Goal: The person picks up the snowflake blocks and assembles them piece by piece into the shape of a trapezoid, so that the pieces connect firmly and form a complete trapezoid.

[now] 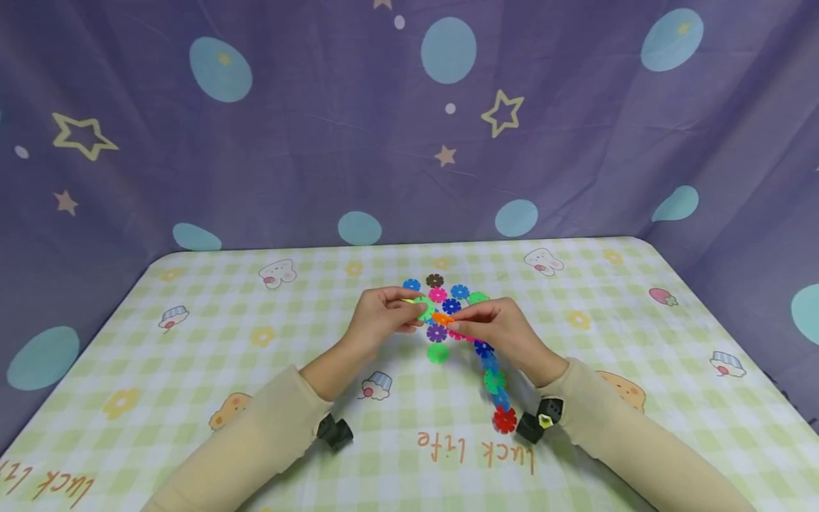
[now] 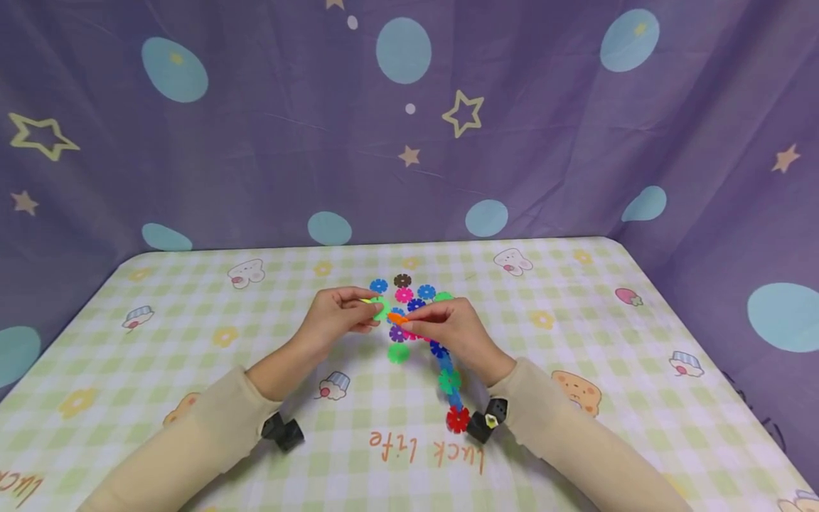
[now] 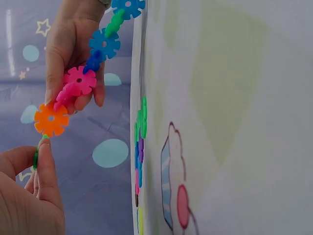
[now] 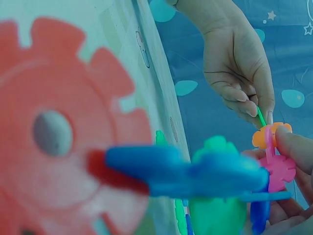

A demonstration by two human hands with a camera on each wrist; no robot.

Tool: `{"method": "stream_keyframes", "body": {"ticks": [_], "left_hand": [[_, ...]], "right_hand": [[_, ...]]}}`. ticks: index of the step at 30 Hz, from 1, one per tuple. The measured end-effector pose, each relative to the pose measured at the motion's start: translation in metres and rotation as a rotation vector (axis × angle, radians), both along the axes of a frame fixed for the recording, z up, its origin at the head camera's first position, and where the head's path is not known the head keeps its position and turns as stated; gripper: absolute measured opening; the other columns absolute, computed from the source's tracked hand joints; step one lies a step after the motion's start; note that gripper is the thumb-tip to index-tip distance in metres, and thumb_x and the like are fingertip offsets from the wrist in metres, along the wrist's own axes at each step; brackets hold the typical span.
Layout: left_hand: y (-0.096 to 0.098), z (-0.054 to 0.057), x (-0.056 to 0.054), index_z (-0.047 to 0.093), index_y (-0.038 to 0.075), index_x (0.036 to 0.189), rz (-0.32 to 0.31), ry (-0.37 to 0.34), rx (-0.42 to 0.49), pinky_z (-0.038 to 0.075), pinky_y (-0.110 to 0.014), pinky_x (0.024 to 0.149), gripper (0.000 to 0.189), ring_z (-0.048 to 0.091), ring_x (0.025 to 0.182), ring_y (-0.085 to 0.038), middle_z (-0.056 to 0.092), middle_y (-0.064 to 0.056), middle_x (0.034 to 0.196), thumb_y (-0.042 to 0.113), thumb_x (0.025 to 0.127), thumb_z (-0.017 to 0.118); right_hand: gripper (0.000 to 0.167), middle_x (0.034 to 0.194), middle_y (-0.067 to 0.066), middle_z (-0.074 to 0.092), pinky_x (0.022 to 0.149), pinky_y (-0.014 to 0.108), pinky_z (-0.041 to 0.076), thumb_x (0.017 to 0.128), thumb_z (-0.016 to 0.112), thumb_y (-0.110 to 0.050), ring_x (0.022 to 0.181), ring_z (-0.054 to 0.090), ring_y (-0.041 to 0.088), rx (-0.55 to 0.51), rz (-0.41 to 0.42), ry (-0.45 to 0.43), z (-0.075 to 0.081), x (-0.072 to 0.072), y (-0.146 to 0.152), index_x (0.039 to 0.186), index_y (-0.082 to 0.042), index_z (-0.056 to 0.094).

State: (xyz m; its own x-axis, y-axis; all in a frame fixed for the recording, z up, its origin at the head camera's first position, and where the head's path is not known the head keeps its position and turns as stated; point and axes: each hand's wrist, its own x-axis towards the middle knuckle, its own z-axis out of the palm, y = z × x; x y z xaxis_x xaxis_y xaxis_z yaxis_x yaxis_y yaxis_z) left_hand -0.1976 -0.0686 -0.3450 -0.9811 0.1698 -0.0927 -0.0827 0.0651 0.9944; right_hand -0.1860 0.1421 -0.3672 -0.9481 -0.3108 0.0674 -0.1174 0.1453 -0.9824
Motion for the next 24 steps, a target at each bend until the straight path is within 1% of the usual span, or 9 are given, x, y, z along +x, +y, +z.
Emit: {"method": "stream_keyframes", "body": {"ticks": [3, 8, 12, 15, 24], "left_hand": [[0.001, 0.0009, 0.0006, 0.067, -0.005, 0.104, 0.019, 0.0, 0.001, 0.055, -0.024, 0.058, 0.023, 0.066, 0.06, -0.009, 0.069, -0.003, 0.073, 0.006, 0.084, 0.07], [0.0019, 0.0009, 0.0016, 0.067, -0.005, 0.103, 0.03, -0.003, 0.009, 0.055, -0.024, 0.057, 0.023, 0.066, 0.06, -0.01, 0.069, -0.003, 0.073, 0.006, 0.084, 0.07], [0.002, -0.0004, 0.0019, 0.067, -0.006, 0.103, 0.033, -0.005, 0.025, 0.056, -0.024, 0.057, 0.023, 0.066, 0.06, -0.01, 0.07, -0.003, 0.073, 0.005, 0.084, 0.07], [0.0019, -0.0004, 0.0023, 0.067, -0.006, 0.103, 0.037, -0.001, 0.029, 0.056, -0.024, 0.057, 0.022, 0.066, 0.06, -0.01, 0.07, -0.004, 0.074, 0.005, 0.084, 0.069], [0.0041, -0.0032, 0.003, 0.066, -0.007, 0.103, 0.031, 0.013, 0.044, 0.056, -0.025, 0.057, 0.022, 0.067, 0.061, -0.011, 0.07, -0.005, 0.075, 0.003, 0.084, 0.069]], "right_hand": [[0.021, 0.086, 0.008, 0.071, 0.07, 0.032, 0.056, 0.083, 0.072, -0.009, 0.073, 0.066, 0.012, -0.003, -0.01, 0.006, -0.0005, 0.0, -0.0006, 0.097, 0.007, 0.071], [0.021, 0.083, 0.006, 0.071, 0.068, 0.031, 0.055, 0.082, 0.073, -0.01, 0.073, 0.066, 0.013, 0.0, -0.028, 0.007, -0.0009, 0.0005, -0.0012, 0.095, 0.007, 0.072], [0.019, 0.083, 0.004, 0.071, 0.07, 0.035, 0.055, 0.082, 0.073, -0.011, 0.073, 0.066, 0.014, 0.012, -0.043, 0.004, 0.0005, 0.0016, -0.0017, 0.094, 0.004, 0.073], [0.018, 0.082, 0.004, 0.071, 0.069, 0.036, 0.055, 0.081, 0.074, -0.012, 0.073, 0.065, 0.015, 0.023, -0.051, 0.004, 0.0016, 0.0022, -0.0021, 0.093, 0.002, 0.074], [0.019, 0.082, 0.006, 0.071, 0.065, 0.029, 0.054, 0.081, 0.075, -0.015, 0.072, 0.064, 0.014, 0.04, -0.06, 0.014, 0.0013, 0.0034, -0.0036, 0.092, 0.001, 0.075]]}}
